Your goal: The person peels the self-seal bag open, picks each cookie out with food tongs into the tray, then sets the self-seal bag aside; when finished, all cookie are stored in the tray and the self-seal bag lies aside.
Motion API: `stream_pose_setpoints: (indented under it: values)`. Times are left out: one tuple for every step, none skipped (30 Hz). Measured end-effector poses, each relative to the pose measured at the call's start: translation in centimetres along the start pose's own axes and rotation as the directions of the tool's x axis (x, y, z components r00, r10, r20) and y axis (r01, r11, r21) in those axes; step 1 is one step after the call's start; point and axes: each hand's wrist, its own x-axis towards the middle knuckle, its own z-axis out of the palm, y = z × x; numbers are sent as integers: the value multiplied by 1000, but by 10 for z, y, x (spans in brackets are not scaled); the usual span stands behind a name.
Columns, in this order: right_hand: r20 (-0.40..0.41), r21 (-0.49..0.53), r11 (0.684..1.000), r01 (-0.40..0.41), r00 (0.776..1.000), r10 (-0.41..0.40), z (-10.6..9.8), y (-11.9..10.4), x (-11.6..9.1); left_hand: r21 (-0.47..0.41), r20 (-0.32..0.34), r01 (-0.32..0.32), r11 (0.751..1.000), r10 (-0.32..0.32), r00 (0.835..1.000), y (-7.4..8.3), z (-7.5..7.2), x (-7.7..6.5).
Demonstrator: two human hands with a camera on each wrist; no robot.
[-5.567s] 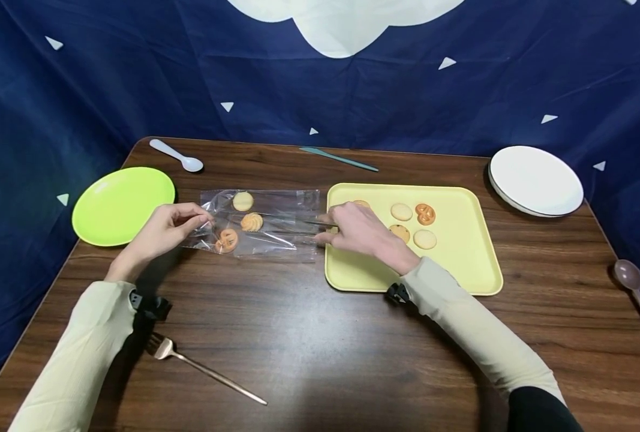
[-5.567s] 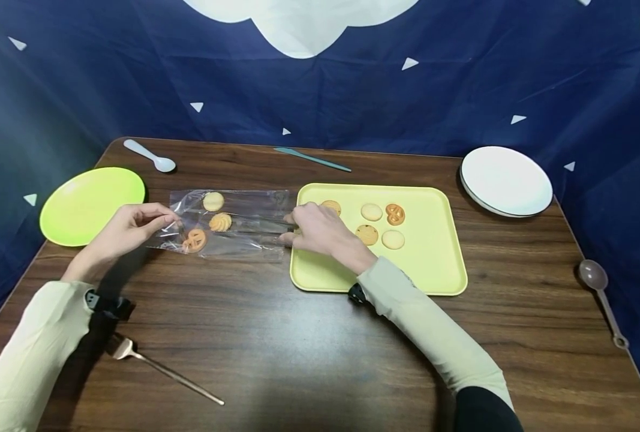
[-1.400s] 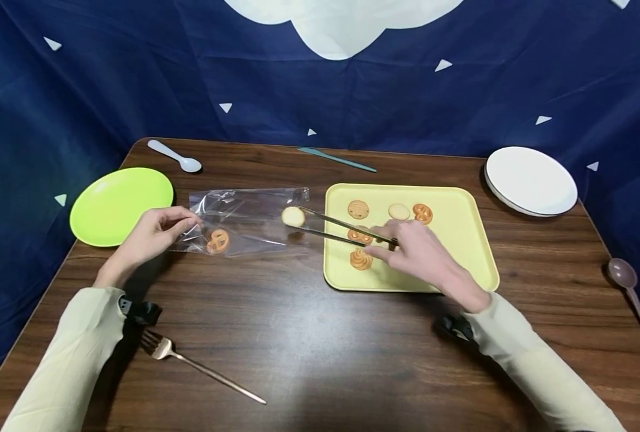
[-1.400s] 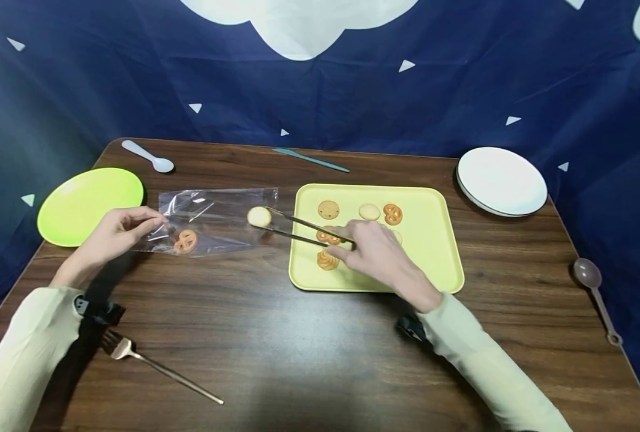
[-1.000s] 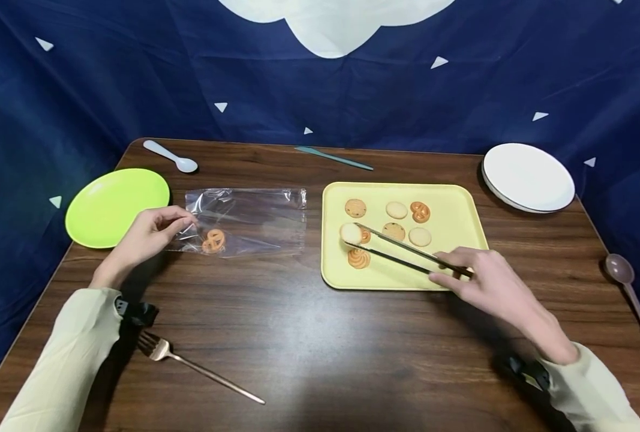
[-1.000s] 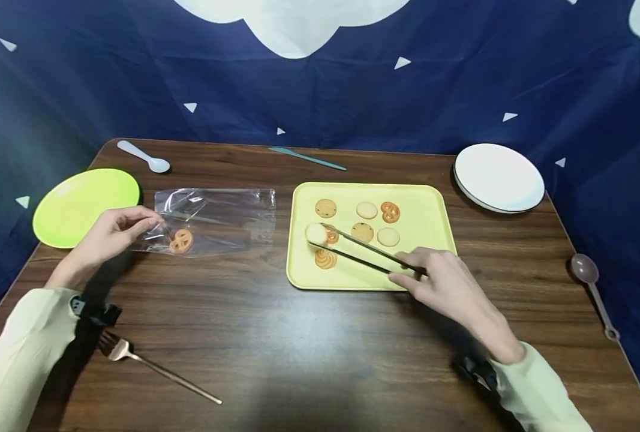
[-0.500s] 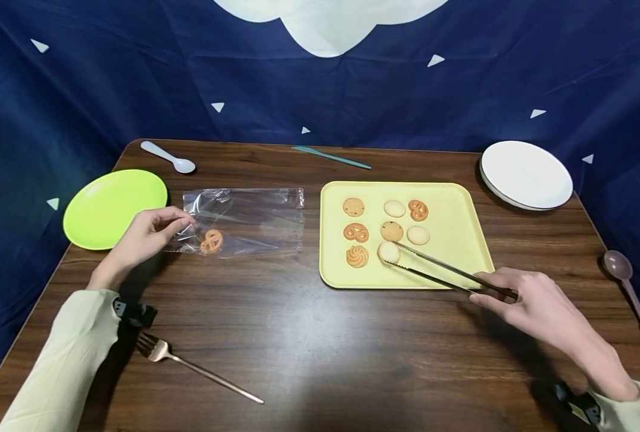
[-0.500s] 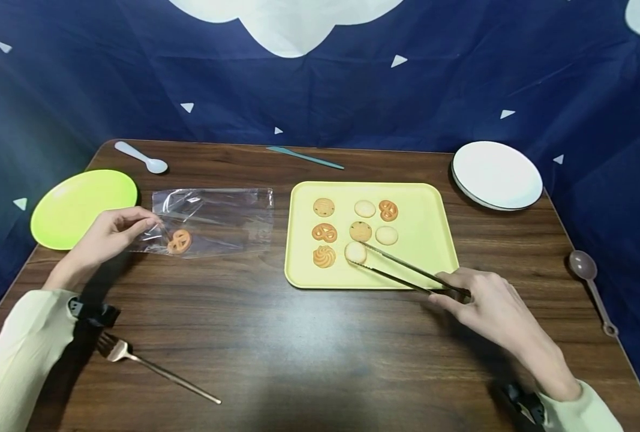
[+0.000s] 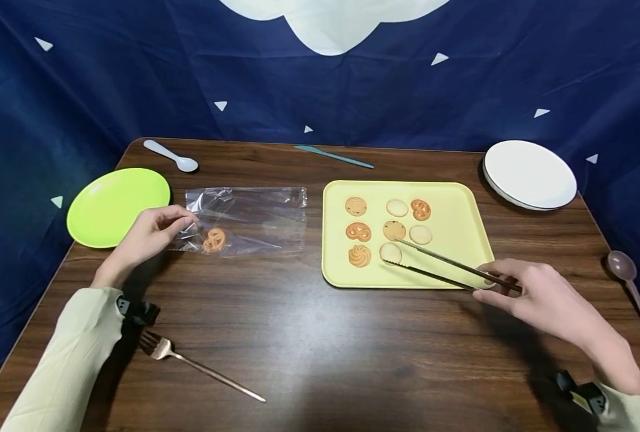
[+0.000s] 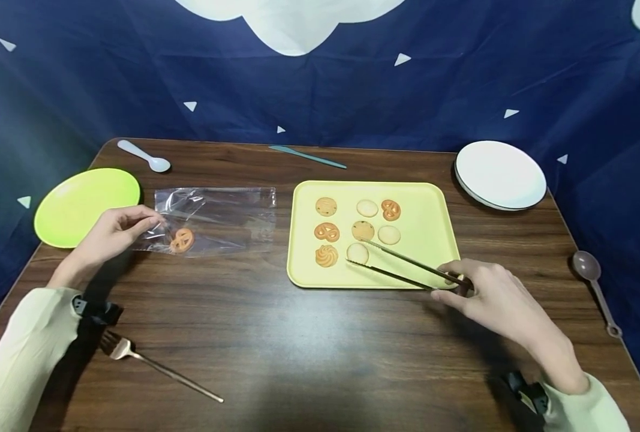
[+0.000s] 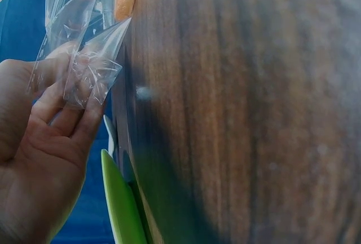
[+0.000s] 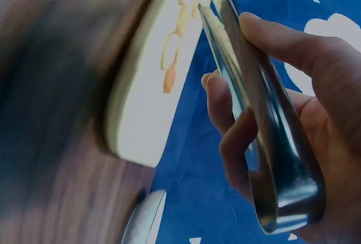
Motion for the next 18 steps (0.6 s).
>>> stream_pose_setpoints:
  values:
    - [2, 16, 1000, 9, 1000, -9, 0, -2, 4, -1, 0, 0, 1000, 0, 1000, 1, 0, 0]
    - [3, 34, 999, 16, 1000, -16, 0, -5, 8, -3, 1, 0, 1000, 0, 1000, 1, 0, 0]
    - [0, 48, 998, 28, 1000, -28, 1, -8, 13, -4, 2, -1, 1000, 1, 1000, 1, 0, 0]
    - [-4, 58, 997, 42, 999, -41, 3, -11, 18, -6, 3, -4, 1000, 4, 1000, 1, 0, 0]
    - [-11, 70, 996, 59, 998, -58, 6, -14, 24, -8, 4, -6, 1000, 6, 1000, 2, 0, 0]
    - [-17, 79, 994, 78, 997, -77, 9, -18, 30, -7, 4, -10, 1000, 10, 1000, 2, -1, 0]
    - [-22, 89, 992, 95, 995, -93, 12, -21, 37, -6, 3, -13, 1000, 13, 1000, 3, -1, 0]
    - [-29, 98, 989, 114, 993, -112, 15, -25, 44, -5, 3, -14, 1000, 14, 1000, 3, -1, 0]
    - [-35, 101, 986, 132, 991, -129, 19, -28, 51, -5, 2, -15, 1000, 15, 1000, 3, -1, 0]
    - [-34, 107, 984, 142, 990, -139, 22, -31, 58, -6, 1, -15, 1000, 15, 1000, 4, -1, 0]
    - [-31, 113, 982, 152, 988, -150, 26, -34, 65, -10, 2, -15, 1000, 15, 1000, 4, -1, 0]
    - [-23, 115, 981, 158, 987, -156, 30, -38, 72, -13, 3, -14, 1000, 14, 1000, 5, 0, 0]
    - [-13, 116, 980, 161, 987, -160, 33, -41, 79, -19, 5, -13, 1000, 13, 1000, 5, 0, 0]
    - [0, 121, 979, 164, 986, -165, 37, -45, 86, -26, 5, -13, 1000, 13, 1000, 5, 0, 0]
    - [14, 125, 978, 167, 985, -170, 40, -49, 92, -34, 5, -15, 999, 15, 1000, 5, 0, 0]
    - [26, 126, 977, 173, 984, -178, 44, -54, 99, -40, 4, -16, 999, 16, 1000, 5, 0, -1]
    - [41, 128, 976, 175, 983, -181, 47, -59, 106, -44, 2, -18, 999, 18, 1000, 4, 1, -1]
    - [59, 135, 975, 175, 981, -184, 50, -64, 112, -47, 0, -18, 999, 18, 1000, 4, 1, -1]
